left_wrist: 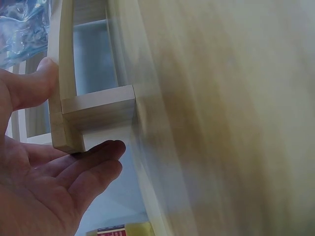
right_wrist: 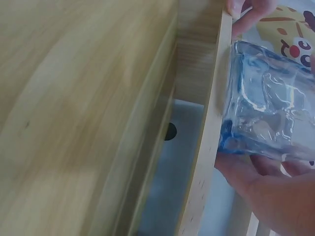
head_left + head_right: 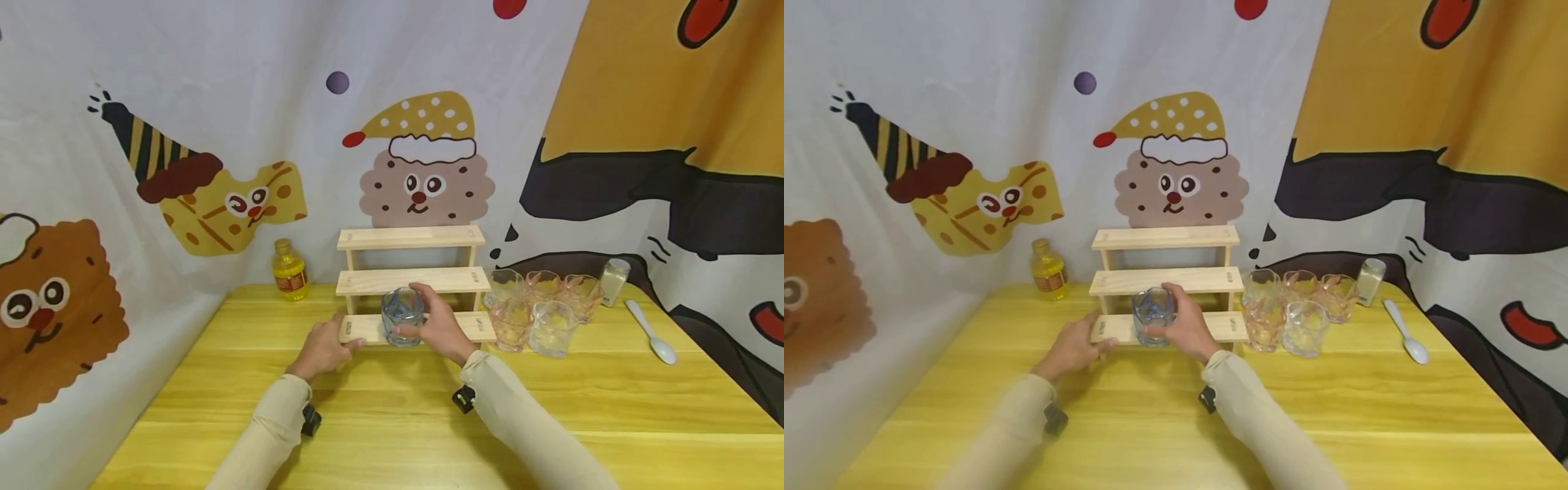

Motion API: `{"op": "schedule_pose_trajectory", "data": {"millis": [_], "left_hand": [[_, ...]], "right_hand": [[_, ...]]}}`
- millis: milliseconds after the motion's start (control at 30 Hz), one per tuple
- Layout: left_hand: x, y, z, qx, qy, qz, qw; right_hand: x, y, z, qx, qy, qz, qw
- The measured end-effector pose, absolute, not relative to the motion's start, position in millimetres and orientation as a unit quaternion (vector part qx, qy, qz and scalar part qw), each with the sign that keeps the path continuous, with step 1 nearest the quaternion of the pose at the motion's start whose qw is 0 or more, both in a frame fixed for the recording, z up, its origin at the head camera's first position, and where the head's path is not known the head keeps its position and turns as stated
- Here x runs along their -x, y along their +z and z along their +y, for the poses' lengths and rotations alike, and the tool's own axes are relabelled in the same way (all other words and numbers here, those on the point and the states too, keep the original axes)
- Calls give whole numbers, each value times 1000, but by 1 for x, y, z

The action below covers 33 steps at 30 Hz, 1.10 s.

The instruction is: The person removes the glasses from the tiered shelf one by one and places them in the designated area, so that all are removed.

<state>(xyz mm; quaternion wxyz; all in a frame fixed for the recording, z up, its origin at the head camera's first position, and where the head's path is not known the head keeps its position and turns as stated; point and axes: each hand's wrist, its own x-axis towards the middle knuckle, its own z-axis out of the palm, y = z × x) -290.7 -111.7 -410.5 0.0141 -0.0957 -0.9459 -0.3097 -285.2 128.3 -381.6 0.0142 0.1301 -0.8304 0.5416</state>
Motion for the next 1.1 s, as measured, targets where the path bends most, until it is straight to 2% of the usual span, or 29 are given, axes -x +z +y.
{"op": "schedule_pose_trajectory", "data": {"millis": [467,800,1100], "left_hand": [[293,-413,-112,105,-298,-948,24],[293,-411,-112,100,-302,-948,12],[294,-411,-111,101,-309,-946,5]], "right_hand": [[279,-378,134,-111,521,-846,36],[267,-360,167,-143,509,-848,38],[257,-351,200,-127,508,-851,32]]}}
